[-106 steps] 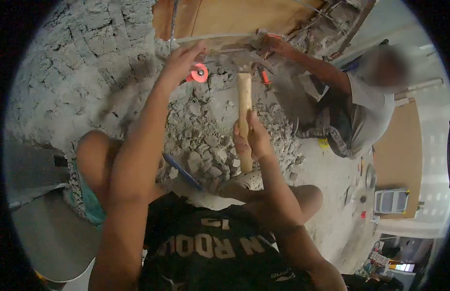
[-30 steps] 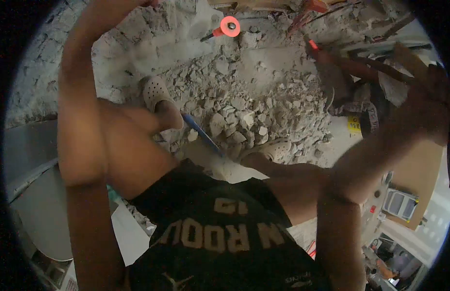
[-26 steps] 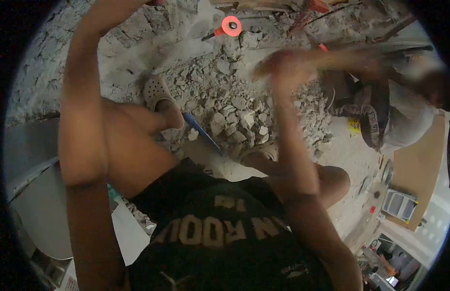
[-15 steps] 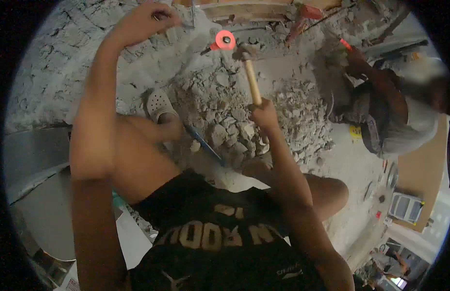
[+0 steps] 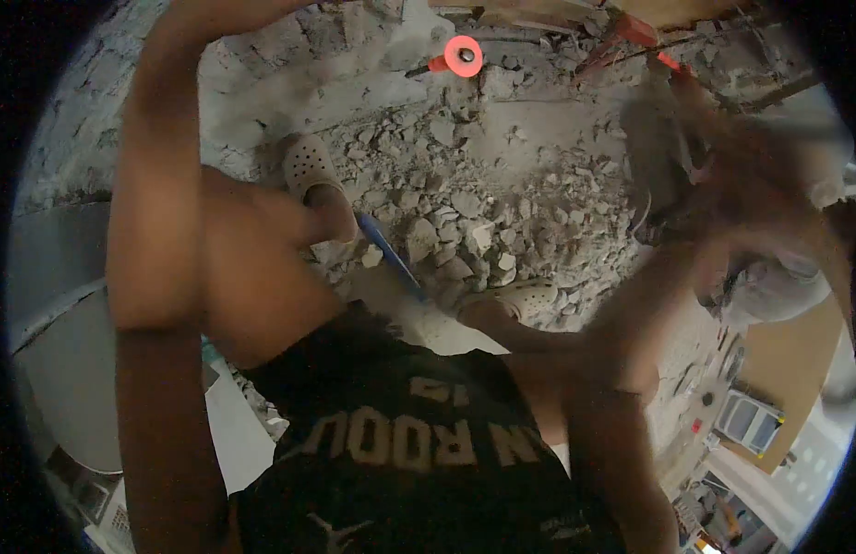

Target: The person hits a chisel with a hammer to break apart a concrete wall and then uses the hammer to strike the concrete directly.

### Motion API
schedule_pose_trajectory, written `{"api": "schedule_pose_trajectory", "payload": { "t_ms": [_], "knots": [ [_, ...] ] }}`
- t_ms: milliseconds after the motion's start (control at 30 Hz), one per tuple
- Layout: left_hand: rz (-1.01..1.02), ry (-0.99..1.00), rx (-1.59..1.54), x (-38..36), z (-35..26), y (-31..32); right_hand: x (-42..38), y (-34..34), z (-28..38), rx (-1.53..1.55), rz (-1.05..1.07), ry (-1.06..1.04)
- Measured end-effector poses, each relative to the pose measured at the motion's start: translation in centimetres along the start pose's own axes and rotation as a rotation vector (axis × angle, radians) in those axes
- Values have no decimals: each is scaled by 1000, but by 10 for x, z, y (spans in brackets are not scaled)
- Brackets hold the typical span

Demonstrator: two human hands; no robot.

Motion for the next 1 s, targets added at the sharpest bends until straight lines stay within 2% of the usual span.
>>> {"api": "schedule_pose_trajectory", "payload": {
  "t_ms": [33, 67, 100, 133, 167, 233, 267, 333, 400, 467, 533, 600, 667, 700, 767, 800, 867, 900, 933, 1000],
  "knots": [
    [20, 23, -124, 1, -2, 2, -42, 66, -26, 64, 0, 170],
    [21, 25, -123, 0, -7, 4, -102, 149, -69, -60, 110, 302],
    [38, -21, -45, -2, -14, 6, -145, 208, -65, -114, 288, 375],
    [54, -58, 37, 1, -19, 5, -179, 222, -87, 234, 474, 799],
    [30, -48, 60, 7, -19, -3, -184, 219, -80, 308, 502, 870],
    [176, -123, 81, 2, -13, 12, -193, 190, -54, 321, 569, 955],
    [195, -120, 76, 6, -8, 18, -206, 181, -56, 320, 567, 975],
    [138, -255, 128, 10, 18, 24, -221, 187, -89, 164, 586, 877],
    [140, -186, 69, 16, 48, 40, -249, 207, -141, 143, 486, 361],
    [136, -109, 13, 27, 57, 54, -223, 179, -105, 269, 505, 1005],
    [369, -301, -53, 37, 59, 72, -221, 174, -107, 267, 459, 1059],
    [159, -116, 52, 54, 80, 118, -216, 164, -105, 274, 418, 1121],
    [9, -89, -22, 74, 96, 170, -196, 143, -91, 62, 587, 1001],
    [19, -79, -7, 87, 93, 183, -189, 132, -108, 96, 584, 753],
    [-56, -216, -354, 111, 89, 211, -166, 96, -89, 206, 525, 726],
    [-21, -206, -339, 127, 95, 222, -132, 55, -46, 288, 471, 942],
    [149, -255, -328, 164, 108, 246, -117, 18, -40, 328, 556, 893],
    [175, -235, -316, 173, 123, 259, -108, -4, -25, 363, 558, 915],
    [215, -22, -306, 179, 145, 271, -106, -24, -9, 400, 564, 931],
    [268, 190, -293, 181, 144, 272, -117, -46, 0, 447, 548, 994]
  ]
}}
Point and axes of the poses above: each hand's wrist, its own x-axis towards the middle knuckle, its own y-axis out of the palm, z = x × y, the point moved 2 cm from there along x, towards the middle knuckle, and after that the axes turned 2 degrees about -x, right-handed, at the moved point
